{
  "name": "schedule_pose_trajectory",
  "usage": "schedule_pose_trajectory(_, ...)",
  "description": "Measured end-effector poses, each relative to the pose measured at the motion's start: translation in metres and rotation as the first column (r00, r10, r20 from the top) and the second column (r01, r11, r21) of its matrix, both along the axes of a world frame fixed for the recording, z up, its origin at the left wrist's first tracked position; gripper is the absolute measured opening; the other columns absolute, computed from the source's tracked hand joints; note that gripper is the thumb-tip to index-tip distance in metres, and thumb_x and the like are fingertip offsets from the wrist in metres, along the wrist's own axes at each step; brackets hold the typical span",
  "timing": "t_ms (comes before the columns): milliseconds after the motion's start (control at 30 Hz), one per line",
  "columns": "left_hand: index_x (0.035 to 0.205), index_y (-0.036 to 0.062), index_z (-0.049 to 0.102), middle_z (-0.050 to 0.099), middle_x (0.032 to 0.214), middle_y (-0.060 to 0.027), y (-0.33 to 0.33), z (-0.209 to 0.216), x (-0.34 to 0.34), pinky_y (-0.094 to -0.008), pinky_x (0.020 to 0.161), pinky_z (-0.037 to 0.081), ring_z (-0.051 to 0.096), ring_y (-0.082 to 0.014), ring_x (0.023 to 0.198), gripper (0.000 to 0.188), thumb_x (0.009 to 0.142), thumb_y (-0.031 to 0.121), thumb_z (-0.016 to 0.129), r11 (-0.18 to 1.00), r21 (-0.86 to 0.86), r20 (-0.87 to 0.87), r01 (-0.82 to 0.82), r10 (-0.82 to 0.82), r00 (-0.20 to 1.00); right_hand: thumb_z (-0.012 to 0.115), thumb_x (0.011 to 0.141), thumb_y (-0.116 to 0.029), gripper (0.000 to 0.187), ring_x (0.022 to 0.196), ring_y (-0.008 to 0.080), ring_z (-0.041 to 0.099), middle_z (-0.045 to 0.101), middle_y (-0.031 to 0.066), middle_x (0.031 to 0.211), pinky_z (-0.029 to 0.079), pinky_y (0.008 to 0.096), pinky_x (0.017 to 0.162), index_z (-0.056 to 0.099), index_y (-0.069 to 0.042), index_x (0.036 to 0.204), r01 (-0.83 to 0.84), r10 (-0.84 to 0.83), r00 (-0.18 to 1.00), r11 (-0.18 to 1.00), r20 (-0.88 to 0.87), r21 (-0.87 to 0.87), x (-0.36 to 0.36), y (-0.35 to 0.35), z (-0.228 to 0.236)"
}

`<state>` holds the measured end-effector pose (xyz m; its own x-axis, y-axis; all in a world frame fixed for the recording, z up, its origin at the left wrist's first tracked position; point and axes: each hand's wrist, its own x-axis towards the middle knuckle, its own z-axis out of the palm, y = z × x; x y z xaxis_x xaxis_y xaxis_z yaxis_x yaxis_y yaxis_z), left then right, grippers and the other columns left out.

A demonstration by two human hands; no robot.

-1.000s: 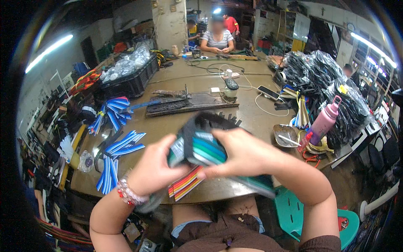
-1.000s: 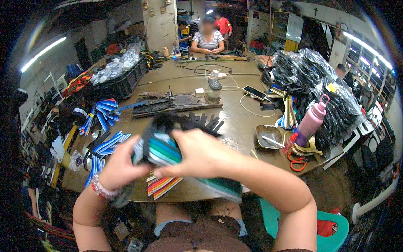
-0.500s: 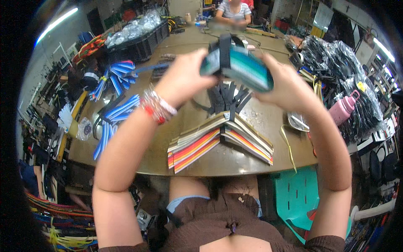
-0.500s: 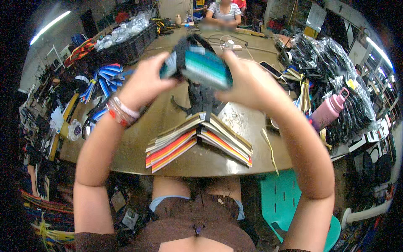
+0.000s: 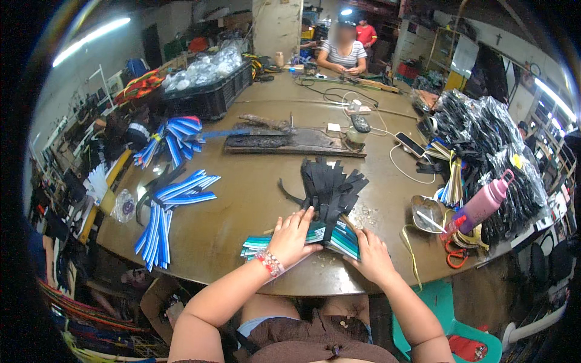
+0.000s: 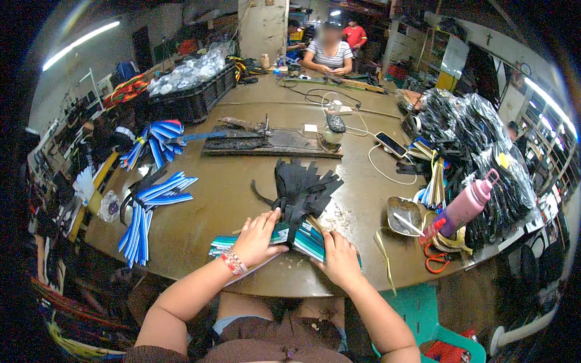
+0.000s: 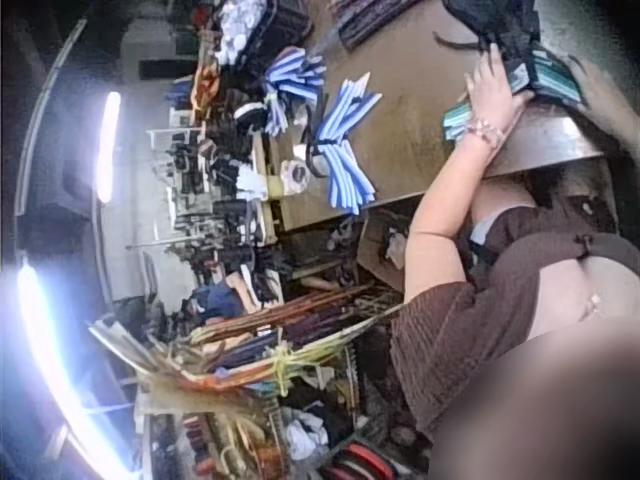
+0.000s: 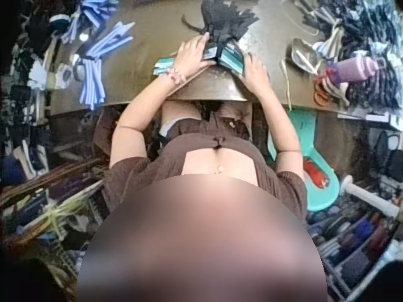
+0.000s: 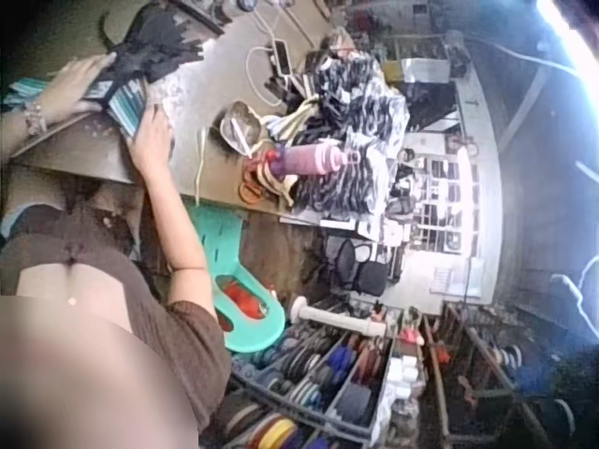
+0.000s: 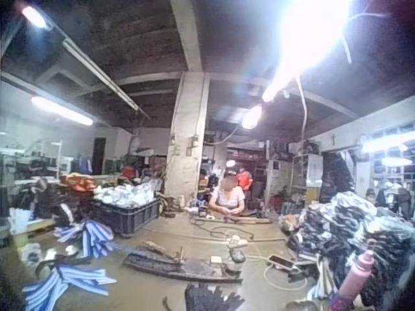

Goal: The person assembles a decorative bow by attaching colored ribbons to a black plastic frame using a white marker-like tool. They then gather multiple completed bows and tie them together with a yellow string.

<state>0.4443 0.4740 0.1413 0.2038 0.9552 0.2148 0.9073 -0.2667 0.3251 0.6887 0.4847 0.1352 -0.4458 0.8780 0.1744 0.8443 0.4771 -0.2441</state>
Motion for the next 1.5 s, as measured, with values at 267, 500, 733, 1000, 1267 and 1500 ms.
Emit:
schedule_pose_trajectory(267,0.147,0.0051,0.018,0.022,0.150,-0.0205,-0.036,0.013,-0.124,-0.0511,0.113,0.015,0.020,-0.0336,0.140,0.084,0.087,0.054,0.053,0.935,0.006,0.200,-0.354,0.346,0.917,0.077,0.070,-0.022,0.065,0.118,0.0375,0.047,0.046,0.0206,0.127,0.038,0.0496,0.099,0.048,-0.002,0.126,-0.049,0.222,0.862,0.931,-0.456,0.361,-0.001,-0.066,0.006)
schedule_pose_trajectory(500,0.141,-0.0041,0.027,0.021,0.150,-0.0244,-0.057,-0.045,-0.301,-0.0587,0.109,0.017,0.017,-0.0409,0.139,0.095,0.075,0.049,0.068,0.406,0.373,-0.050,-0.834,0.906,0.419,0.069,0.071,-0.011,0.035,0.095,0.0271,0.060,0.060,0.0109,0.103,0.048,0.0376,0.082,0.060,-0.007,0.105,-0.194,0.320,0.905,0.897,-0.280,0.398,-0.033,-0.080,-0.060)
schedule_pose_trajectory(733,0.130,-0.0001,0.049,0.057,0.118,-0.0262,-0.048,-0.090,-0.379,-0.0464,0.091,0.044,0.056,-0.0397,0.107,0.067,0.090,0.054,0.048,0.521,0.391,-0.237,-0.759,0.854,0.464,0.067,0.075,-0.018,0.022,0.091,0.0217,0.059,0.059,0.0070,0.096,0.047,0.0336,0.075,0.060,-0.010,0.094,-0.155,0.307,0.905,0.883,-0.295,0.444,-0.032,-0.080,-0.064)
schedule_pose_trajectory(1000,0.123,-0.0069,0.051,0.062,0.110,-0.0213,-0.043,-0.130,-0.413,-0.0430,0.087,0.047,0.059,-0.0329,0.103,0.075,0.082,0.056,0.052,0.362,0.494,-0.106,-0.790,0.928,0.358,0.066,0.072,-0.007,0.024,0.089,0.0285,0.059,0.060,0.0121,0.093,0.048,0.0398,0.079,0.060,-0.003,0.095,0.012,0.318,0.844,0.793,-0.431,0.609,0.034,-0.063,-0.020)
schedule_pose_trajectory(1267,0.128,-0.0029,0.049,0.050,0.129,-0.0258,-0.051,-0.090,-0.378,-0.0450,0.098,0.042,0.051,-0.0400,0.115,0.067,0.085,0.047,0.059,0.519,0.422,-0.234,-0.744,0.855,0.464,0.065,0.083,-0.034,0.035,0.083,0.0326,0.062,0.066,0.0166,0.089,0.048,0.0434,0.078,0.063,-0.001,0.093,0.983,-0.659,0.156,0.180,-0.736,0.046,0.330,0.039,-0.016)
schedule_pose_trajectory(1500,0.142,0.0045,0.032,0.046,0.135,-0.0220,-0.054,-0.087,-0.359,-0.0557,0.105,0.029,0.044,-0.0368,0.125,0.078,0.087,0.059,0.045,0.286,0.168,-0.151,-0.944,0.953,0.262,0.069,0.078,-0.046,0.050,0.081,0.0300,0.063,0.067,0.0173,0.086,0.047,0.0403,0.075,0.068,0.002,0.093,0.963,-0.740,-0.041,0.150,-0.671,-0.224,0.453,0.101,-0.072)
